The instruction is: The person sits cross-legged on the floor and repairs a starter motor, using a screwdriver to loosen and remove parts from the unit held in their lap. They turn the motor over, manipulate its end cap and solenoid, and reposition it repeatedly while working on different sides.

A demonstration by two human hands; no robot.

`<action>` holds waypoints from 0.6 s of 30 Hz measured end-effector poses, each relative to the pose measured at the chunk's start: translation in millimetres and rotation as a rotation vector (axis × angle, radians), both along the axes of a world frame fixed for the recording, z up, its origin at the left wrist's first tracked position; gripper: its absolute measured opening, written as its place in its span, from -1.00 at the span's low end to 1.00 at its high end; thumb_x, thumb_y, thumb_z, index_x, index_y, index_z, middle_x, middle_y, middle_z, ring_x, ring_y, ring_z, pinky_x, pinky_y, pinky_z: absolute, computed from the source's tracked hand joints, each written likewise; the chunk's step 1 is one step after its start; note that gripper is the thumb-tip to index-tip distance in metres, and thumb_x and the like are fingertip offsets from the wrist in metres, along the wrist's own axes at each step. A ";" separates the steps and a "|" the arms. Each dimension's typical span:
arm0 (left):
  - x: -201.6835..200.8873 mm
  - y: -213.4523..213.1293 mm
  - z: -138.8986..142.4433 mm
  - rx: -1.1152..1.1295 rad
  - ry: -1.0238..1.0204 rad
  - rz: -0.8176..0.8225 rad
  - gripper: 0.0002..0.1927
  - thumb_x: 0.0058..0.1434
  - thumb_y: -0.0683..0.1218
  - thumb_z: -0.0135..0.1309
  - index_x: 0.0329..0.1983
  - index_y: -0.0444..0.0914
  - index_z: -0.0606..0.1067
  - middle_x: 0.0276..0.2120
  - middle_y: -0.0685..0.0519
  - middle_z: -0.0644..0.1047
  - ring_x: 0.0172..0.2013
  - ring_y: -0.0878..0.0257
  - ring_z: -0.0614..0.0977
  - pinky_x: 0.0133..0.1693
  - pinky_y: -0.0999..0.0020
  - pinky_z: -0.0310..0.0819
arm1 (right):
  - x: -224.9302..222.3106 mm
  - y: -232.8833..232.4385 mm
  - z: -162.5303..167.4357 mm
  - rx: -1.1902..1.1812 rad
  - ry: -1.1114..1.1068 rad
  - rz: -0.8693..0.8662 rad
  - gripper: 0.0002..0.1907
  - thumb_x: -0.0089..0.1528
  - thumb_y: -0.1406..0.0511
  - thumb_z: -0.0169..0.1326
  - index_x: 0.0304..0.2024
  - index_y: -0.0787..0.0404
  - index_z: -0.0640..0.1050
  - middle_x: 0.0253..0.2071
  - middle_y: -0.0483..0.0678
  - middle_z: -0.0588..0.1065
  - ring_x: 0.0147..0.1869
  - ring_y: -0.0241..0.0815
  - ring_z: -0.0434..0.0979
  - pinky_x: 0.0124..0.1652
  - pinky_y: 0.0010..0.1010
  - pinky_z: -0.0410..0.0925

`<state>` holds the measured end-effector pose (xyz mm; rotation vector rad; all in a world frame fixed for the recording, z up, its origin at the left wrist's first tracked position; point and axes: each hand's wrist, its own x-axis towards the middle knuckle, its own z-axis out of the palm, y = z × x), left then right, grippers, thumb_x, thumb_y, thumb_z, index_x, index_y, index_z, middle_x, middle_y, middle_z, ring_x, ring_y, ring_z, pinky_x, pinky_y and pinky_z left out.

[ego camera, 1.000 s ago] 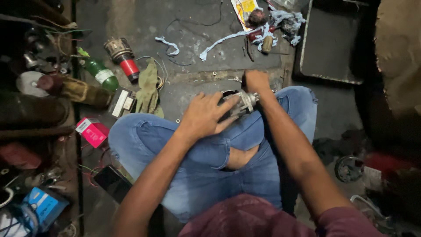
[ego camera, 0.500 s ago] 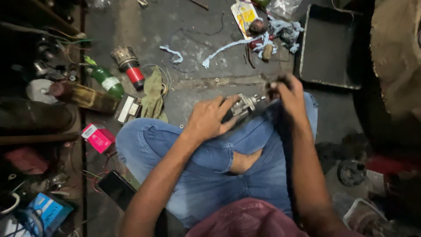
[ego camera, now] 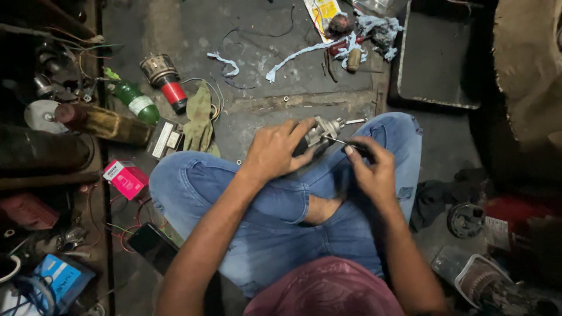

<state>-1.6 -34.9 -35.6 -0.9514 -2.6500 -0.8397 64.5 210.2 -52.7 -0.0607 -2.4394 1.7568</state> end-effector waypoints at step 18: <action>-1.7 -5.3 3.7 0.030 0.017 -0.067 -0.40 0.16 0.13 0.28 0.24 -0.13 0.46 -0.27 -0.07 0.55 -0.37 -0.02 0.64 -0.34 0.11 0.51 | -40.7 26.0 14.5 0.302 0.295 0.249 -0.74 0.18 0.51 0.28 -0.08 0.24 0.66 -0.09 0.03 0.57 -0.02 -0.11 0.55 -0.04 -0.40 0.39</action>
